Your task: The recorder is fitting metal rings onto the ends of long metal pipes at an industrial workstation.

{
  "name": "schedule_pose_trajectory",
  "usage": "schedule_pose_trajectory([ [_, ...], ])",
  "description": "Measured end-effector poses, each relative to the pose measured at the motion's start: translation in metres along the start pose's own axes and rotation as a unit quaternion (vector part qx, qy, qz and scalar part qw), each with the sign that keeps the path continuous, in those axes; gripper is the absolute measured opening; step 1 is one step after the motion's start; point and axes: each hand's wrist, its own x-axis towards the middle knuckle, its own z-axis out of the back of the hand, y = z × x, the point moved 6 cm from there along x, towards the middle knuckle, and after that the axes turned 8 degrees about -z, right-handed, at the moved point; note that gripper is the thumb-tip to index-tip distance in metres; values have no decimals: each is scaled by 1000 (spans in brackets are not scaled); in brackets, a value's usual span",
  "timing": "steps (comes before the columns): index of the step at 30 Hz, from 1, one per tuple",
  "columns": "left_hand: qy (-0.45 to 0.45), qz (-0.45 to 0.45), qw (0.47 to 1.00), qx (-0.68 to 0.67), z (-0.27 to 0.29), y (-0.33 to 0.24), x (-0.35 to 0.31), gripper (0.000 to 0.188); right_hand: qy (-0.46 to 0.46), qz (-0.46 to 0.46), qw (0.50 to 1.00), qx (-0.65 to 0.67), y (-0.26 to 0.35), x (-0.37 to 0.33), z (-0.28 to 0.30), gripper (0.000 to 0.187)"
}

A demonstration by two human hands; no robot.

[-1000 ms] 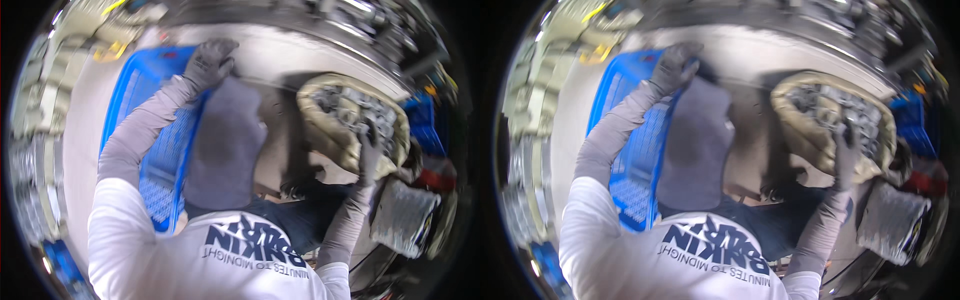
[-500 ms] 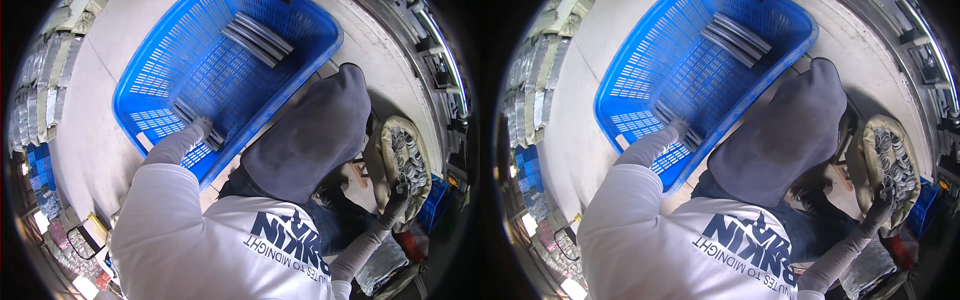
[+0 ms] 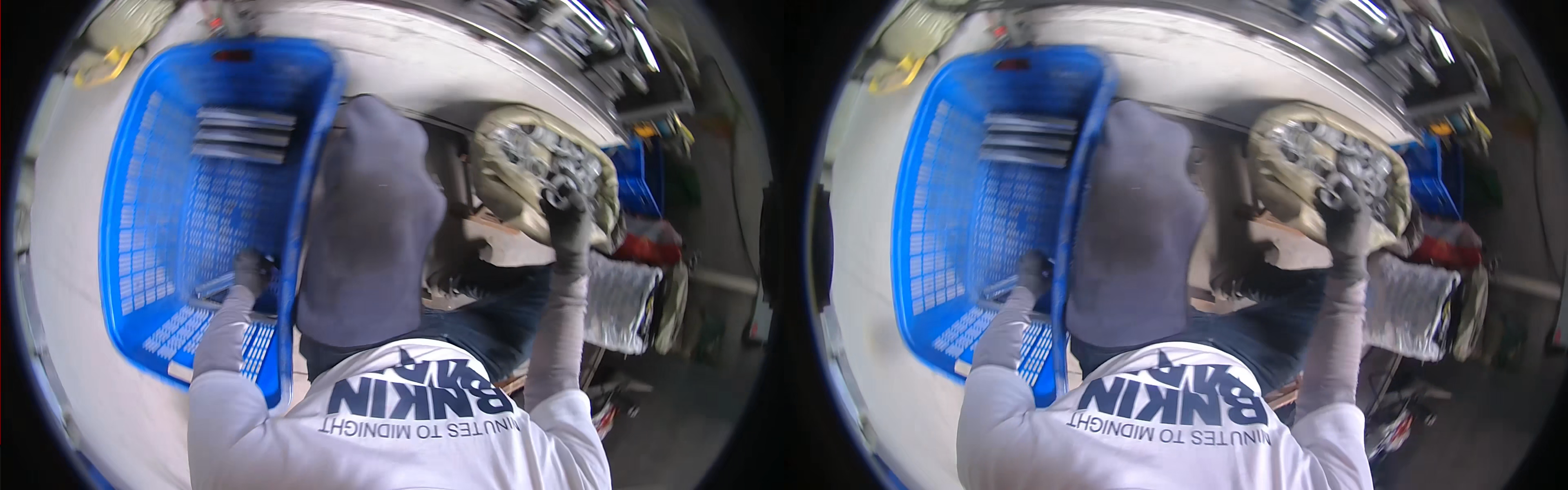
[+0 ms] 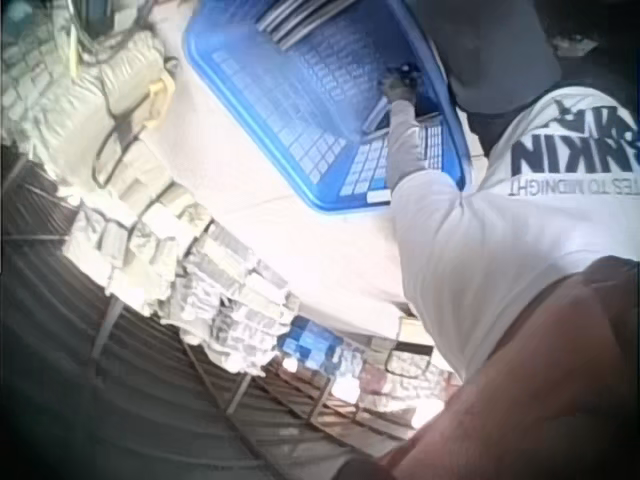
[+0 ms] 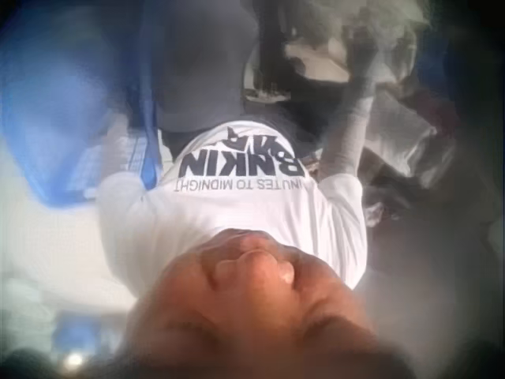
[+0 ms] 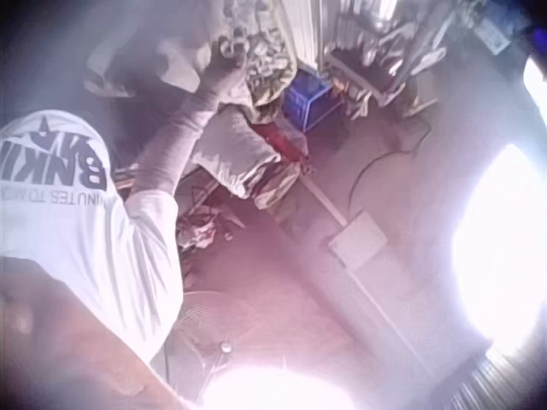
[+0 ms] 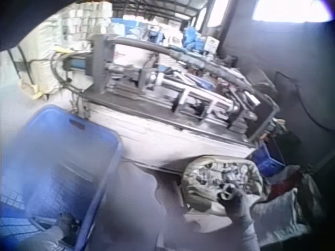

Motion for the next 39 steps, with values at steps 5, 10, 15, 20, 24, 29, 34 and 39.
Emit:
schedule_pose_trajectory([
  [5,-177,143,934,-275,177,57,11,35,107,-253,790,548,-8,-6,-39,54],
  [10,-207,48,884,-417,373,-33,11,44,64,-288,763,575,-14,-11,-34,56],
  [15,-328,-96,908,-244,464,-175,0,49,103,-246,738,620,-19,-11,-47,55],
  [20,-293,-355,888,22,482,-365,15,53,54,-202,876,434,-6,-23,-44,47],
  [24,-199,-346,915,64,453,-417,44,52,19,-76,981,177,24,-34,-39,41],
  [29,-196,-338,916,91,441,-427,52,51,-35,-8,994,107,28,-37,-28,49],
  [34,-190,-348,911,110,439,-435,53,51,-41,-25,992,120,32,-38,-21,41],
  [39,-209,-362,894,160,432,-438,52,58,-78,1,990,115,43,-47,-23,37],
])
